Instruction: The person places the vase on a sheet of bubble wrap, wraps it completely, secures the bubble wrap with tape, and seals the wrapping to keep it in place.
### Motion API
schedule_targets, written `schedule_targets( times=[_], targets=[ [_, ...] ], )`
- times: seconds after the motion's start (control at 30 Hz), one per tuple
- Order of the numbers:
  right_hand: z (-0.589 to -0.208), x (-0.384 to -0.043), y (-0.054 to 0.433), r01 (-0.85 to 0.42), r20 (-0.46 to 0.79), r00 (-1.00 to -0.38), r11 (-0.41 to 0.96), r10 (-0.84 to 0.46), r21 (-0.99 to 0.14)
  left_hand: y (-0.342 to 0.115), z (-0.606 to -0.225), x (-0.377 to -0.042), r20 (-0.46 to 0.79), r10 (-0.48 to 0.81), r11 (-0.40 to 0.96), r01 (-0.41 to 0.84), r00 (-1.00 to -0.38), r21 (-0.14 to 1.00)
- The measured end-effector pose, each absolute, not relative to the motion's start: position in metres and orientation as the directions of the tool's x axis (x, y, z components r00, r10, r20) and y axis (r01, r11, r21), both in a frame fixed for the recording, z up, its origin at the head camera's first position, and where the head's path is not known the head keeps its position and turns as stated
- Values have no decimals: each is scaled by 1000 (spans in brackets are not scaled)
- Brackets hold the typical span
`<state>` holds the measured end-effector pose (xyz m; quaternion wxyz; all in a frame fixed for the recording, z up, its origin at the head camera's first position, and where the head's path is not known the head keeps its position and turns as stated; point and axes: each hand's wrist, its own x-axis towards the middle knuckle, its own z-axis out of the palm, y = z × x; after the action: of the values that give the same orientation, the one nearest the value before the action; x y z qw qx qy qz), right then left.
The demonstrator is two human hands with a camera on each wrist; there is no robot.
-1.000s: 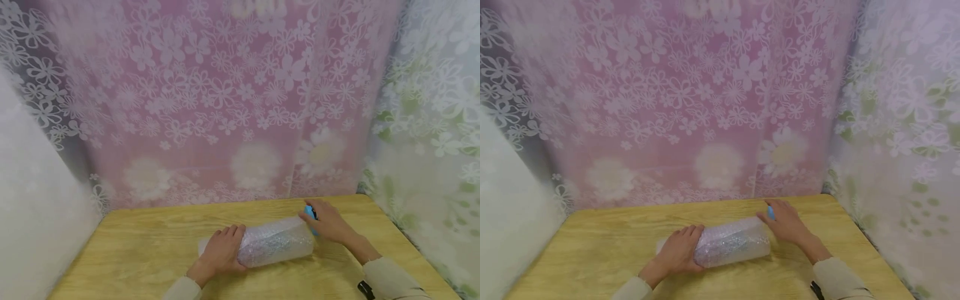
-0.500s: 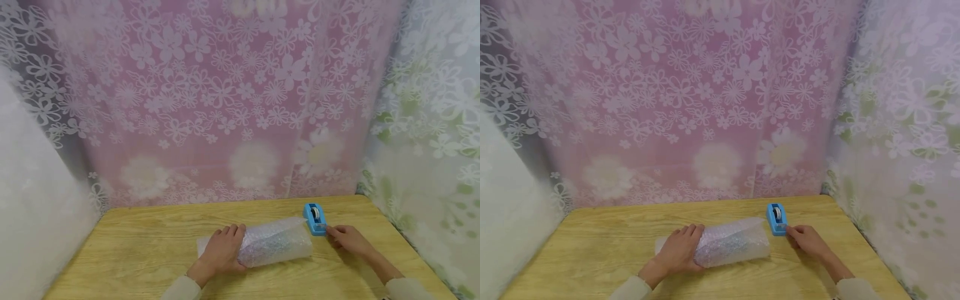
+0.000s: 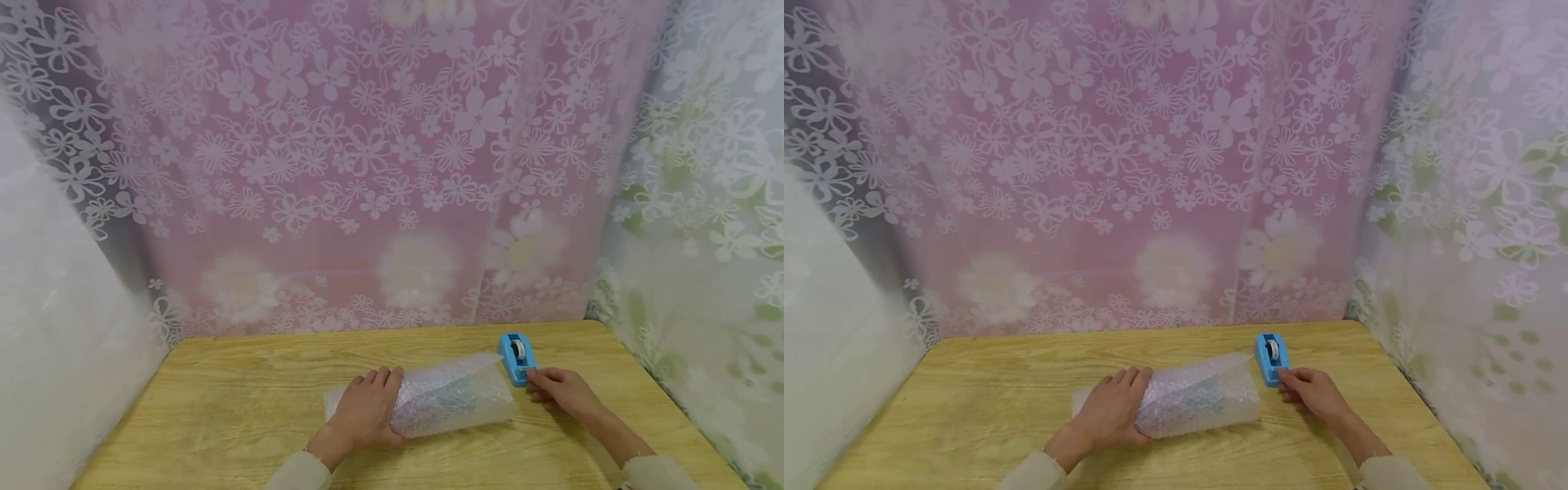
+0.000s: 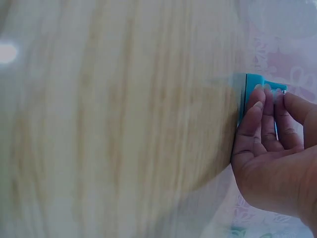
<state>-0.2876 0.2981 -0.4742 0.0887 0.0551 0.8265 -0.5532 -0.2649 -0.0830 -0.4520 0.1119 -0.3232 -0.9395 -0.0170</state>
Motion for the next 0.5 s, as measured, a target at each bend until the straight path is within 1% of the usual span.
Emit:
schedule_targets(
  times=[0.3, 0.5],
  targets=[
    [-476, -287, 301, 159, -194, -979, 364, -61, -918, -82, -454, -264, 213, 592, 800, 598, -777, -40],
    [-478, -290, 306, 200, -238, -966, 293, -101, -935, -82, -454, -265, 216, 590, 802, 595, -778, -46]
  ],
)
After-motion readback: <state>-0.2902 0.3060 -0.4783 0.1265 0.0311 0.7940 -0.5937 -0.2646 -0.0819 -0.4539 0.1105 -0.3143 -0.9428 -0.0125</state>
